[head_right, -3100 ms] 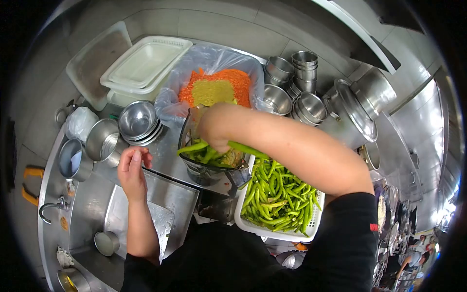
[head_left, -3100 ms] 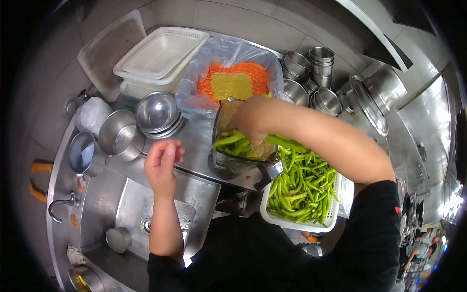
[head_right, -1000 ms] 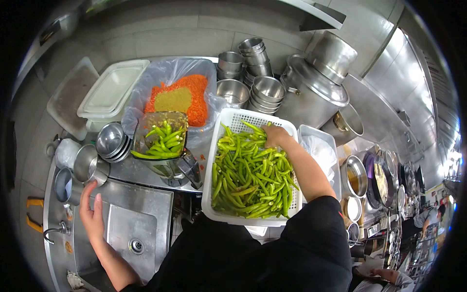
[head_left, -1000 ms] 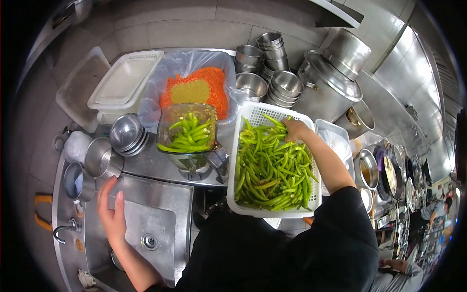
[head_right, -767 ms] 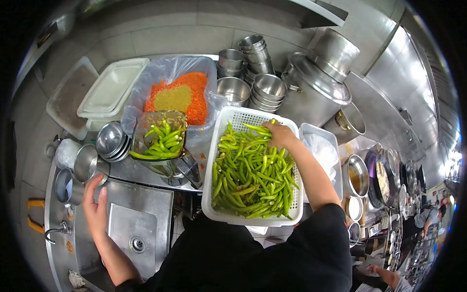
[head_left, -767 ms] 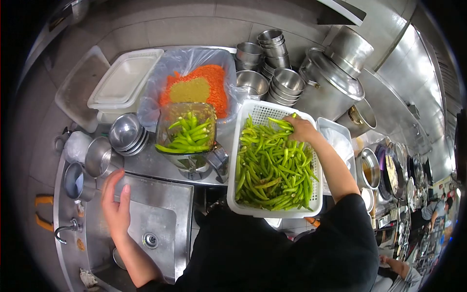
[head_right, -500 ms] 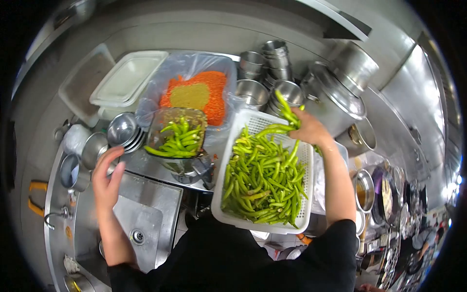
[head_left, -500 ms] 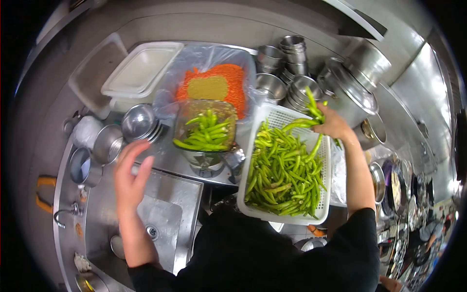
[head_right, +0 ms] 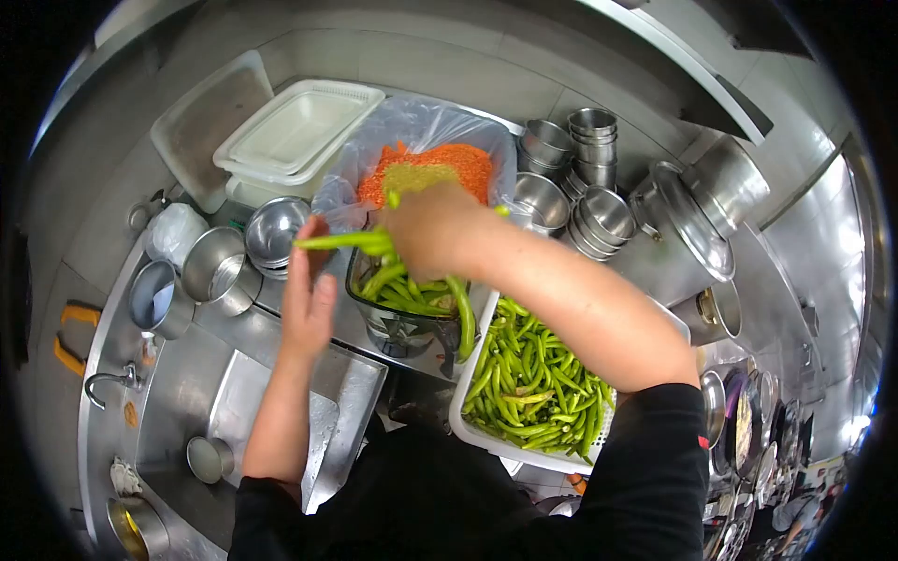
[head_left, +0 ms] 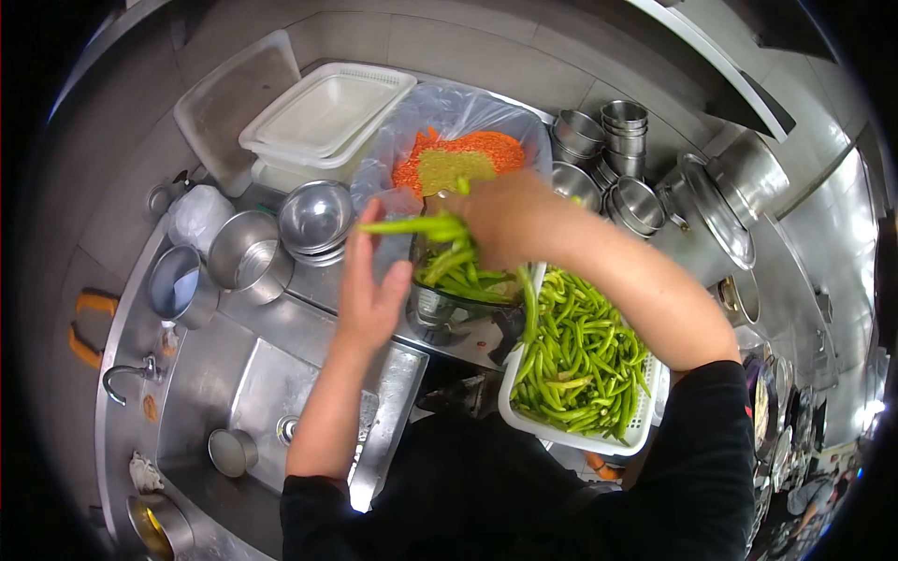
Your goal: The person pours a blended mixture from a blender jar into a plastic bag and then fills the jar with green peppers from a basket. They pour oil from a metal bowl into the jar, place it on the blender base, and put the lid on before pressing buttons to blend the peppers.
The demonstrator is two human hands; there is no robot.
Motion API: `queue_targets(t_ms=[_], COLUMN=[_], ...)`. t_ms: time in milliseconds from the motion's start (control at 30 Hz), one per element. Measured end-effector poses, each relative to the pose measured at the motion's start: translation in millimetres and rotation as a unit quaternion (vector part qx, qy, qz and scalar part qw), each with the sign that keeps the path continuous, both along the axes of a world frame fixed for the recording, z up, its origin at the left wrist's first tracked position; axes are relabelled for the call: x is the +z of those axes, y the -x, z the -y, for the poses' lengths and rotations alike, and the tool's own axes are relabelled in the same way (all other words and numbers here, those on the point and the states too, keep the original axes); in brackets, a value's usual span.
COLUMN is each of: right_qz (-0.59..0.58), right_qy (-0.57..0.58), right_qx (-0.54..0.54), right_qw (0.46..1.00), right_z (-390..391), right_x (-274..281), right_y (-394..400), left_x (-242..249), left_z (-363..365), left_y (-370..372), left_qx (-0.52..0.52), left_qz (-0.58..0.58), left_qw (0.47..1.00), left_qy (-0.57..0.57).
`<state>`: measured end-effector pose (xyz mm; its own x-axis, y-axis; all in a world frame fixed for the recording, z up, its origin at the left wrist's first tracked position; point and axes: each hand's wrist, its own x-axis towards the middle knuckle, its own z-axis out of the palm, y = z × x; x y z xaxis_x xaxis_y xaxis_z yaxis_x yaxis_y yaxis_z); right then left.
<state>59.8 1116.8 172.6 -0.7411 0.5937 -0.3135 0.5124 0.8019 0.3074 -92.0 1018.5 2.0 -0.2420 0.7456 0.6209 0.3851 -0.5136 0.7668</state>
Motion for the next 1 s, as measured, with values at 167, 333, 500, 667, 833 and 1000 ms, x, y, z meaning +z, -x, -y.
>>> queue_targets(t_ms=[167,333,500,667,833,1000], right_qz=[-0.061,-0.019,-0.038,-0.096,-0.311,-0.358], right_qy=[0.026,0.039,0.042,0.219,0.151,0.159], right_qx=[0.156,0.098,0.12,0.094,0.117,-0.153], right_qw=[0.985,0.994,0.991,0.966,0.931,0.907], right_z=[-25,-17,-17,-19,-30,-41], right_x=[-78,-98,-65,-15,-4,-55], right_y=[3,11,9,2,-53,-153], left_x=[-13,-14,0,14,34,67], left_z=[-11,-27,-30,-25,-17,-29], left_y=[-10,-11,-9,-14,-18,-27], left_qx=[-0.067,-0.067,-0.013,-0.025,-0.008,0.006], left_qz=[0.148,0.129,0.001,-0.034,-0.116,-0.353], left_qw=[0.986,0.989,1.0,0.998,0.993,0.936], left_qy=[-0.025,-0.005,0.0,-0.038,0.033,0.0])
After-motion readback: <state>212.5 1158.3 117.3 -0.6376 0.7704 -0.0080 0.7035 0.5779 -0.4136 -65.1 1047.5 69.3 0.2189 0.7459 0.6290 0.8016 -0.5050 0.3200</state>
